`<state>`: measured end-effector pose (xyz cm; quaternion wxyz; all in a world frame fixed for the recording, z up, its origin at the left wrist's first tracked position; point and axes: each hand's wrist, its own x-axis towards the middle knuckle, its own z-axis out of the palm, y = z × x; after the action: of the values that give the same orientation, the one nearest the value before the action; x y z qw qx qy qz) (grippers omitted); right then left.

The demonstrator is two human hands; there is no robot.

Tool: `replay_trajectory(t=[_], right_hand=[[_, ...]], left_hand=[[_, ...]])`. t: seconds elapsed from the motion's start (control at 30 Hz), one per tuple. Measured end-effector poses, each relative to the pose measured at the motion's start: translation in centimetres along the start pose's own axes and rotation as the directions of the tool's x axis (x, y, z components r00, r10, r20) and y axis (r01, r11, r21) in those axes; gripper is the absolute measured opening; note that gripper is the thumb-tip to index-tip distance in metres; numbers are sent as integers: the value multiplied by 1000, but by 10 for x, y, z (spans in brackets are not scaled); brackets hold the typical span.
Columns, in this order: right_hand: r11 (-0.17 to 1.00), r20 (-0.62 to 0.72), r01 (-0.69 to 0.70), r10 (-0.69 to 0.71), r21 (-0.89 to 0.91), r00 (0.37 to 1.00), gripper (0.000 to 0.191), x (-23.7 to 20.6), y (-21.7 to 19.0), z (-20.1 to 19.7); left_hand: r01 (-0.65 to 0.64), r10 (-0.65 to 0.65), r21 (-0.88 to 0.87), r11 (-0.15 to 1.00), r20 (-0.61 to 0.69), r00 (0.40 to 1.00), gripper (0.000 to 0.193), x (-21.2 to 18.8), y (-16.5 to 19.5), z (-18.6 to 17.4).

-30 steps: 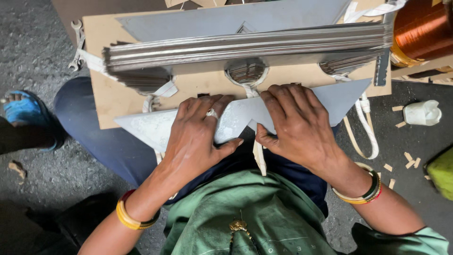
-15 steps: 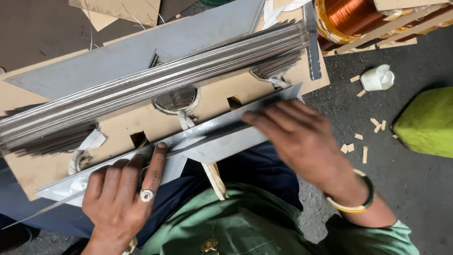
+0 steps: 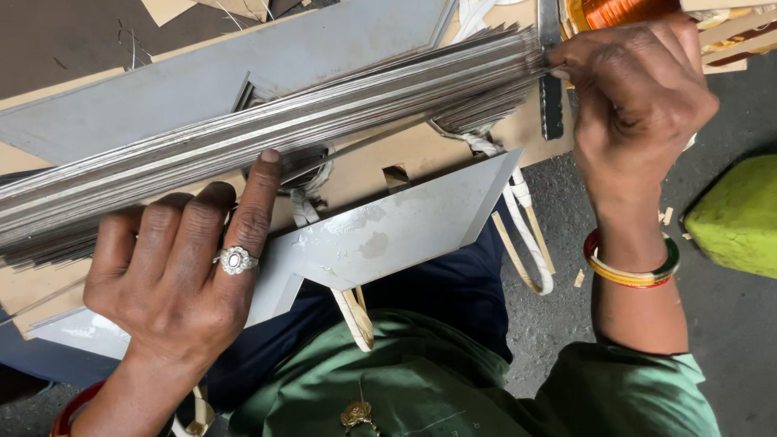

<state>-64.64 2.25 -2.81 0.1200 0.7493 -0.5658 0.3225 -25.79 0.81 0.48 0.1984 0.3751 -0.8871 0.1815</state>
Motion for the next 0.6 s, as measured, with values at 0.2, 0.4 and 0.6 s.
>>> replay_trajectory(t=[0.2, 0.4, 0.6], right_hand=[[999, 9, 38, -38, -30, 999, 27, -7, 3, -1], [987, 129, 116, -102, -111, 986, 30, 4, -1, -20], [978, 139, 151, -131, -144, 982, 34, 7, -4, -16]], left_hand=[[78, -83, -100, 992, -46, 996, 32, 1, 10, 25], [123, -134, -206, 971, -37, 990, 35, -4, 9, 20], [126, -143, -179, 976, -81, 986, 39, 8, 13, 23]])
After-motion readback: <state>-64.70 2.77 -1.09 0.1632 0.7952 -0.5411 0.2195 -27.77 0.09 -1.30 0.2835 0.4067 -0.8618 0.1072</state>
